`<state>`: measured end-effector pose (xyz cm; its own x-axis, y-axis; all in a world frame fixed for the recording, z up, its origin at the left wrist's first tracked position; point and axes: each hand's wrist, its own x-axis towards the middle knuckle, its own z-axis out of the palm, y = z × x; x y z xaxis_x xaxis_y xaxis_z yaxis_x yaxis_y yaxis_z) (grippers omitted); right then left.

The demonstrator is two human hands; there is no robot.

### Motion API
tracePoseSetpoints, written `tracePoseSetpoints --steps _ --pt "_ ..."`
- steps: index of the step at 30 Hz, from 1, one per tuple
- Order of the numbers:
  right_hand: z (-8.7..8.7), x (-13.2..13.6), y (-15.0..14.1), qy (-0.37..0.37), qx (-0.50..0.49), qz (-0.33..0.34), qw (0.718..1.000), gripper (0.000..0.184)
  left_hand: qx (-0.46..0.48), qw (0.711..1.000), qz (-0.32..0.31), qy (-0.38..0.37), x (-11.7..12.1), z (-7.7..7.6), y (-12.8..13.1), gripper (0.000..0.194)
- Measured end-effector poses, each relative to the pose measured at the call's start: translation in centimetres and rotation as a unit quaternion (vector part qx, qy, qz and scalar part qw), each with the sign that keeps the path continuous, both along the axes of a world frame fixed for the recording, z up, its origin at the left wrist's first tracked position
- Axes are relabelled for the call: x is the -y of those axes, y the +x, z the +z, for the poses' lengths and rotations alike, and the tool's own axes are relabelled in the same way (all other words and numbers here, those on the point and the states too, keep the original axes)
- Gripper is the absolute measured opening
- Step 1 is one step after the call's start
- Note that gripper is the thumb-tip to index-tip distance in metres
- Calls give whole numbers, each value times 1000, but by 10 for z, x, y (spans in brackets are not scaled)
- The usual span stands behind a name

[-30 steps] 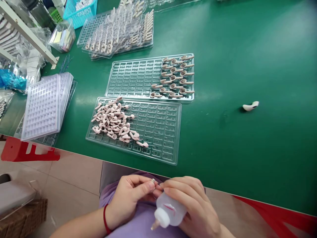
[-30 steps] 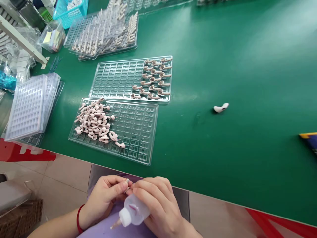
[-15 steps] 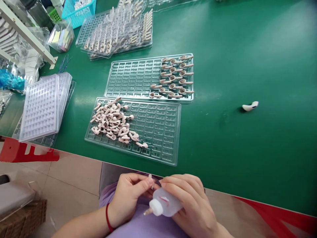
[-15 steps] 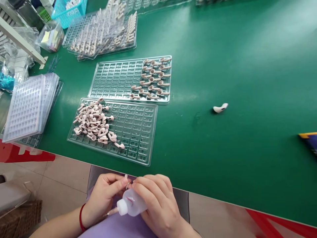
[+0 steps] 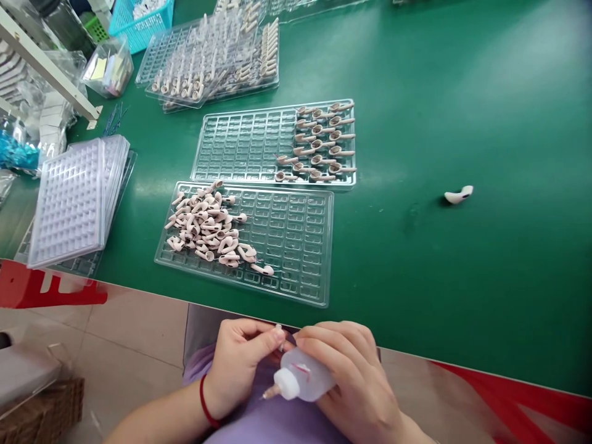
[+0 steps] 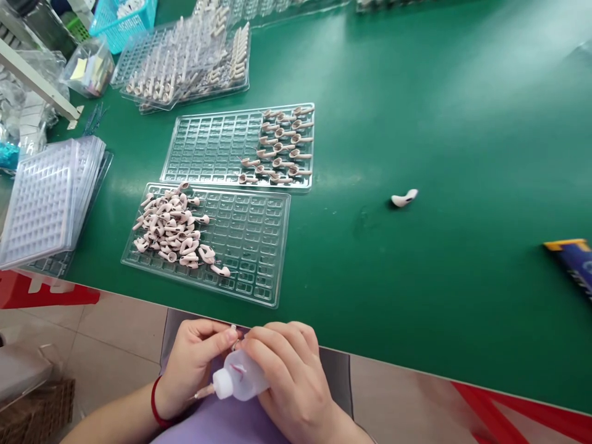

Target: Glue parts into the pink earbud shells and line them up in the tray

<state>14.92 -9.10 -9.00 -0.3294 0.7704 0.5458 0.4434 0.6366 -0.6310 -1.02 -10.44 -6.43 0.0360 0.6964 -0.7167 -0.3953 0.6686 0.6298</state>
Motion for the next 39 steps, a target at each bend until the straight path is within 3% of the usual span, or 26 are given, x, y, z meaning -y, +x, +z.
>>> tracePoseSetpoints --steps 4,8,10,14,18,25,30,39 --pt "-4 1 -1 4 -5 -4 1000 18 -13 1000 -18 22 1 -5 -3 23" --pt "-1 -2 2 5 -15 -2 1000 24 -105 985 -98 101 1 3 -11 16" --pt "4 -5 5 0 -30 9 1000 23 -216 945 -144 199 2 12 -16 10" --pt "11 -6 11 -42 -84 26 995 31 -375 825 -176 384 6 26 -20 11" --pt "11 -3 17 -61 -111 3 992 35 -427 768 -177 443 5 29 -21 12" --pt "9 -4 24 -75 -117 -22 990 32 -450 747 -191 451 -2 32 -19 16" --pt "12 -2 24 -90 -159 -3 983 38 -457 742 -195 451 -3 33 -17 17" --pt "2 6 13 -74 -163 119 977 36 -468 720 -215 466 -4 31 -15 13"
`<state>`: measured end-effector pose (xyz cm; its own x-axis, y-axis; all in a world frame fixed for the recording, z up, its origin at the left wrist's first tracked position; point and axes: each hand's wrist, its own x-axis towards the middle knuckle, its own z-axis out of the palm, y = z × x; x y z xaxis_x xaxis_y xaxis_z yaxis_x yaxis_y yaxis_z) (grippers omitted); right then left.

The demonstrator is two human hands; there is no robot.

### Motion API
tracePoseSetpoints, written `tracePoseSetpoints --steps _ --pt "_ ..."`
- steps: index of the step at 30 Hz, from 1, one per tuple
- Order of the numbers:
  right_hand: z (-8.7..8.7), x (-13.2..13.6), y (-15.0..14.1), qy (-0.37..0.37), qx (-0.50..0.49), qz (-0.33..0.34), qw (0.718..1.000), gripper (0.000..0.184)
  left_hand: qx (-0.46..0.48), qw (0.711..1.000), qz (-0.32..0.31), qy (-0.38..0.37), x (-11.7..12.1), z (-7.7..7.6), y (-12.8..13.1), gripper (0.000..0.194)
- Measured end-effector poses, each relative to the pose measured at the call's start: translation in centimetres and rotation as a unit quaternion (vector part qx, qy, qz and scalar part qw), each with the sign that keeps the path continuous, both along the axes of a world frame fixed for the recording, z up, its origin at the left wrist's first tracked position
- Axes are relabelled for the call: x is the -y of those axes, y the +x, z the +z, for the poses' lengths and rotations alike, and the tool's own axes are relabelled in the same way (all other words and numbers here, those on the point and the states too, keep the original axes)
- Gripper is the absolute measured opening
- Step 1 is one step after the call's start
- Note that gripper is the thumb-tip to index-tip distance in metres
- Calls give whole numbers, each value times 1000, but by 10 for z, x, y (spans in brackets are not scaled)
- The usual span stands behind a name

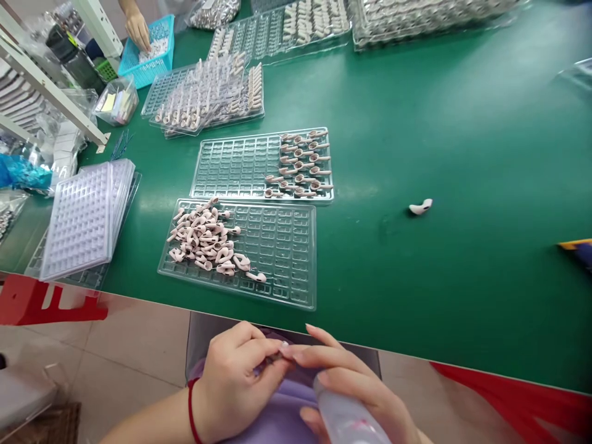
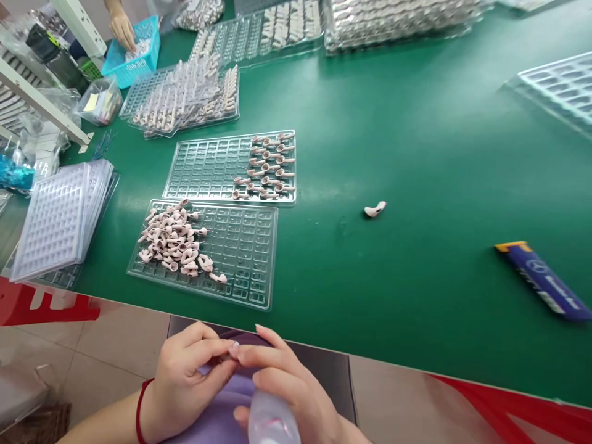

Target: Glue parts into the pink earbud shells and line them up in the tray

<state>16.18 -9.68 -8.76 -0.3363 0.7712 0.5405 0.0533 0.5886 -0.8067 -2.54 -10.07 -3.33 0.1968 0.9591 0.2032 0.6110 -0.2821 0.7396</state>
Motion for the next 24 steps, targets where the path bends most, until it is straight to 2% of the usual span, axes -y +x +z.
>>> tracePoseSetpoints --steps 6,11,17,24 --pt "6 -9 1 -32 7 -55 998 43 7 1000 -2 1 3 0 0 17" --pt "10 -12 11 -31 4 -88 996 39 13 1000 3 8 2 0 0 16" --pt "19 -13 9 -5 15 -69 997 22 13 1000 4 1 1 0 1 15" --pt "7 -5 5 21 29 -39 999 23 15 1000 0 -15 5 -1 2 9"
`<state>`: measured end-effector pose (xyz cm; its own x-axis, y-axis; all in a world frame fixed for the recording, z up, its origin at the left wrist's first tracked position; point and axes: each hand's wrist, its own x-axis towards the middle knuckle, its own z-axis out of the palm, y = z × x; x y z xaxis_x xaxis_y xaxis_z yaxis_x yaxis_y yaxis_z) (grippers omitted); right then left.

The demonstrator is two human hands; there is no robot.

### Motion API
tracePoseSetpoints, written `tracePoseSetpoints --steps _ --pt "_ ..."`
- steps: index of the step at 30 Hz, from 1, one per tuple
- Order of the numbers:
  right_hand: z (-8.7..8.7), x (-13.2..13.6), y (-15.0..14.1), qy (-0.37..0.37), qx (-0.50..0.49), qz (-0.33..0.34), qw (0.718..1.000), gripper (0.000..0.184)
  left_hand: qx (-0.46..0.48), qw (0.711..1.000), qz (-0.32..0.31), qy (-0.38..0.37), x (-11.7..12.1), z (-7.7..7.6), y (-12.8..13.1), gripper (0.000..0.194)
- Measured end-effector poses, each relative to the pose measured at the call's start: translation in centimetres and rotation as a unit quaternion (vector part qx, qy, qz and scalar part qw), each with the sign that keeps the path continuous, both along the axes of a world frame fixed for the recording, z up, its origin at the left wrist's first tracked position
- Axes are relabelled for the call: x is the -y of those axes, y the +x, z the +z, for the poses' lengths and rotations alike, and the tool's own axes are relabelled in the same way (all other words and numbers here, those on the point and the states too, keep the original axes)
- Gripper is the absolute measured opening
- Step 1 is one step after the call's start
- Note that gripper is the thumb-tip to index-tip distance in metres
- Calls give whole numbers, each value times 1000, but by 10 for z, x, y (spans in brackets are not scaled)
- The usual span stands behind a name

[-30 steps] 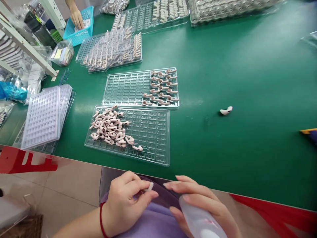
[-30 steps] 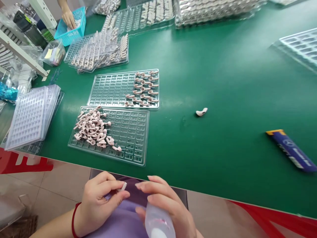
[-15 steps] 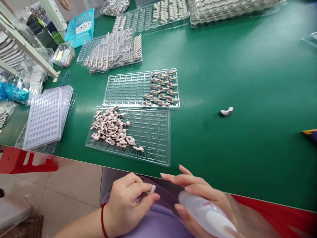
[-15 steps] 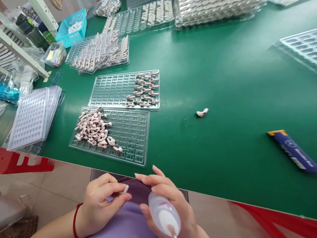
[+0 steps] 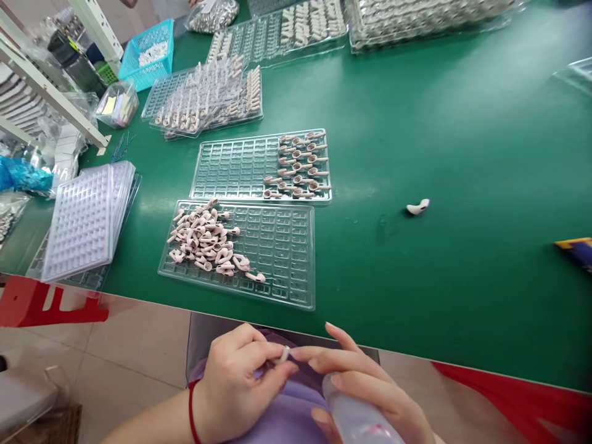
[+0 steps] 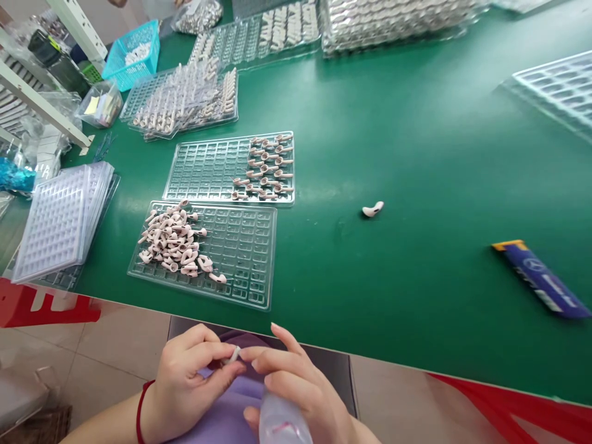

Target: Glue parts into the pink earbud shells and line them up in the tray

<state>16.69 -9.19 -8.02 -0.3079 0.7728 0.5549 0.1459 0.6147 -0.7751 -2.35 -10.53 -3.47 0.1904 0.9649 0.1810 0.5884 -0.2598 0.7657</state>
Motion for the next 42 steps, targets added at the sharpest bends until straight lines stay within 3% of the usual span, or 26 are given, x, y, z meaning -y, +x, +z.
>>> tracePoseSetpoints --steps 7,13,19,23,26,29,32,35,38,42 --pt "-2 -2 2 75 57 16 995 14 -1 1000 -3 -14 1 -2 -1 11" --pt "0 -8 8 72 45 -42 996 20 -5 1000 5 -3 -5 1 -3 15" --pt "-11 -1 8 85 102 47 990 19 -7 1000 -7 -26 -4 3 2 15" --pt "-10 -19 12 84 64 -24 994 26 16 999 -27 -8 -15 9 -1 16" --pt "-4 -37 21 94 23 -112 989 33 9 997 -55 44 -55 21 -12 14" --pt "-5 -47 31 82 76 -212 971 32 -49 994 -61 74 -124 32 -26 2" --pt "-11 -49 36 70 157 -278 945 26 -147 987 -16 67 -201 36 -32 13" --pt "-17 -47 37 75 184 -299 933 26 -185 981 -12 64 -258 32 -27 18" --pt "-17 -47 38 56 177 -306 934 25 -218 974 -15 52 -288 24 -17 21" --pt "-16 -47 39 54 165 -305 936 25 -252 967 -27 32 -305 15 -9 22"
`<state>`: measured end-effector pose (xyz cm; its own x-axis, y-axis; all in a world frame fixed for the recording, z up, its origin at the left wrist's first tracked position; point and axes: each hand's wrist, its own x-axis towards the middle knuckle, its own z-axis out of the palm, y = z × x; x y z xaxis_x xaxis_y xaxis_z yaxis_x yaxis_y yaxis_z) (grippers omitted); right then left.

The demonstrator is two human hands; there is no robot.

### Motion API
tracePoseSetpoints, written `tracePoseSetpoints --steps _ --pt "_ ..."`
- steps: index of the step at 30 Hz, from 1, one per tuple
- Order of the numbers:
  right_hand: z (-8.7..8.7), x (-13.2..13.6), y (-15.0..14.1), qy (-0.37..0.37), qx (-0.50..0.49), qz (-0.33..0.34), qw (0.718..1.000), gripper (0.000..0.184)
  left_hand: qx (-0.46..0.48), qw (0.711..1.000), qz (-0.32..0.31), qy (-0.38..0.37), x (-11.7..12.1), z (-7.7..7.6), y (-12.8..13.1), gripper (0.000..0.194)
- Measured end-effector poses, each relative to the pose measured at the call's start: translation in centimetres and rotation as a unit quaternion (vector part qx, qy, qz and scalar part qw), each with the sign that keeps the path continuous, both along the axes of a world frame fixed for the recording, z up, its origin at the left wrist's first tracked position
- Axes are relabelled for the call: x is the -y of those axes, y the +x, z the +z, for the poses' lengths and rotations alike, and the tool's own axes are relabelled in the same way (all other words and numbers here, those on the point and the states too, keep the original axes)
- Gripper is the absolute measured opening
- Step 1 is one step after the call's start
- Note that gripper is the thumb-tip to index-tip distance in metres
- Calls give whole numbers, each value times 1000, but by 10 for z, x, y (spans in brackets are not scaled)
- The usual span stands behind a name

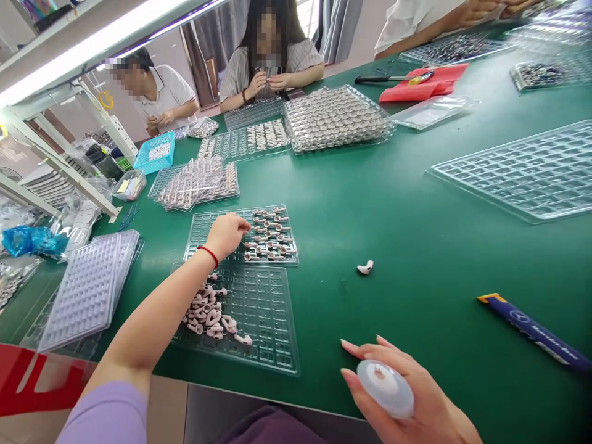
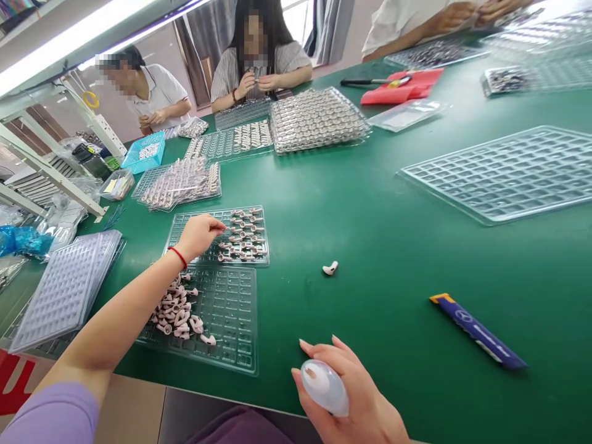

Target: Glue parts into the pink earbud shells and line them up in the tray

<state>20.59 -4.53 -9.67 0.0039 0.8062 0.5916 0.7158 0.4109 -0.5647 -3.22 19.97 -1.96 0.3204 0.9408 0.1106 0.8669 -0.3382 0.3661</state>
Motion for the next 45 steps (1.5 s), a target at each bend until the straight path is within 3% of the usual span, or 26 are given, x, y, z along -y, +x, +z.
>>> tracePoseSetpoints --steps 8,16,22,28,45 --pt "-5 2 1 -13 -18 -1 1000 27 -24 999 -24 -34 -6 -3 1 22" --pt "4 1 -1 -22 -2 -6 1000 26 -27 997 -39 -54 -3 1 0 17" --pt "2 4 2 -43 3 -15 999 26 -30 998 -30 -55 5 9 -8 8" --pt "2 4 0 -60 -14 -18 998 24 -37 996 -44 -68 12 5 -9 5" --pt "-8 8 -1 -84 -59 -29 994 26 -34 996 -31 -77 23 5 -10 10"
